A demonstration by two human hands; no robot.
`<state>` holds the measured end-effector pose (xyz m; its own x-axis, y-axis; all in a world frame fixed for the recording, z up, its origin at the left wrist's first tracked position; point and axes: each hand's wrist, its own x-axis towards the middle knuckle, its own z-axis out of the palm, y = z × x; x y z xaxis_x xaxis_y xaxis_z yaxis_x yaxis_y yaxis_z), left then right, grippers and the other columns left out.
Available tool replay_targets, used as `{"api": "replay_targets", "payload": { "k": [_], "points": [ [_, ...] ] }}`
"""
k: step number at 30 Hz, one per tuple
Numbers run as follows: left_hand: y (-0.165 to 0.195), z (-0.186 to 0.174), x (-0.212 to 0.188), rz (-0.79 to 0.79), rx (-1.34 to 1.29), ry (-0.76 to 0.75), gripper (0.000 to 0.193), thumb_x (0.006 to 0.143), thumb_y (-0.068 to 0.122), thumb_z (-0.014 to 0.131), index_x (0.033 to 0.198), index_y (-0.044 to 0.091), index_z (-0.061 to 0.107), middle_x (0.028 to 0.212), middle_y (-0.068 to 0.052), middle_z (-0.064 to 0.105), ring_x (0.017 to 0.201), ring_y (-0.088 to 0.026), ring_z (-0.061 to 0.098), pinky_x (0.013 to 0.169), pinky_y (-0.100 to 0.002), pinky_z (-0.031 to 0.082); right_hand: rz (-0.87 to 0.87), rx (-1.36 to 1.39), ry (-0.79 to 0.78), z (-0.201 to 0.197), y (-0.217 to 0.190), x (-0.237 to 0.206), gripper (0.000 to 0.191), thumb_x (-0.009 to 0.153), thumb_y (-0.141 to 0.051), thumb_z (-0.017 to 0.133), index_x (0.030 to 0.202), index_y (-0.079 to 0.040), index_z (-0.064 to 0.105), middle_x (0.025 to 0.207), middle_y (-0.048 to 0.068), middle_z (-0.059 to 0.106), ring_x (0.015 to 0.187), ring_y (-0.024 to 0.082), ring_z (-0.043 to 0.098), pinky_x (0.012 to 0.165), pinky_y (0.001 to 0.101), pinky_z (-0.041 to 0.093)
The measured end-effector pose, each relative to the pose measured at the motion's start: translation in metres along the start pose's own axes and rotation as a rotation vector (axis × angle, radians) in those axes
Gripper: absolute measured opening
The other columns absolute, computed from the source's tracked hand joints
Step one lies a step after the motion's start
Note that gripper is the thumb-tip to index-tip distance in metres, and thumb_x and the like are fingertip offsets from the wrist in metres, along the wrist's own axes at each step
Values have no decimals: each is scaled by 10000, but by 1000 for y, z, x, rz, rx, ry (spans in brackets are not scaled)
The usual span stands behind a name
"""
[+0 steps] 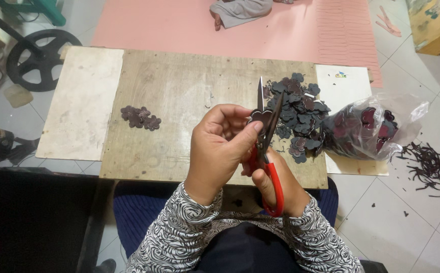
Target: The person sits at a workbench and trims the edges of small flower-shaped fabric pieces with red-handled scissors, cutting one piece at a time. Trimmed pieces are set on the table beside a pile of untrimmed pieces and a plastic bag of finished pieces.
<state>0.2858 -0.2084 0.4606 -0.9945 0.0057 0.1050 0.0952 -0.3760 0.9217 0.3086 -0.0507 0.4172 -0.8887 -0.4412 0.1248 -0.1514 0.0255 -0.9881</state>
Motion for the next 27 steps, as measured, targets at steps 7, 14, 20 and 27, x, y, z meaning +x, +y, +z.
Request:
{"api": "replay_targets", "payload": {
  "k": [7, 14, 20, 27],
  "points": [
    [-1, -1, 0, 4, -20, -17, 140, 947, 33, 714, 1060, -7, 642, 885, -56, 732, 726, -60, 662, 577, -199, 539, 4, -9, -7, -3, 7, -2, 872, 873, -836, 534, 1134, -4, 552, 974, 48, 558, 866, 140, 552, 776, 296, 515],
    [3, 1, -1, -96, -48, -68, 86, 956, 20, 674, 998, -30, 618, 772, -68, 691, 515, -85, 608, 390, -237, 494, -25, 19, -51, -6, 5, -4, 931, 876, -840, 526, 1236, 19, 523, 1019, 43, 573, 901, 142, 564, 810, 302, 515],
    [8, 3, -1, -97, -76, -117, 99, 966, 30, 653, 1028, -13, 590, 772, -56, 672, 498, -84, 597, 375, -241, 490, -21, 34, -59, -6, 2, -5, 971, 878, -865, 497, 1236, 35, 550, 974, 45, 560, 876, 143, 529, 791, 299, 481],
    [10, 7, -3, -87, -50, -112, 132, 1003, 98, 634, 1074, -13, 628, 798, -50, 682, 521, -64, 611, 378, -218, 484, -29, 32, -51, -8, -1, -4, 1000, 865, -887, 466, 1238, 38, 543, 962, 48, 572, 874, 145, 555, 787, 301, 494]
  ]
}}
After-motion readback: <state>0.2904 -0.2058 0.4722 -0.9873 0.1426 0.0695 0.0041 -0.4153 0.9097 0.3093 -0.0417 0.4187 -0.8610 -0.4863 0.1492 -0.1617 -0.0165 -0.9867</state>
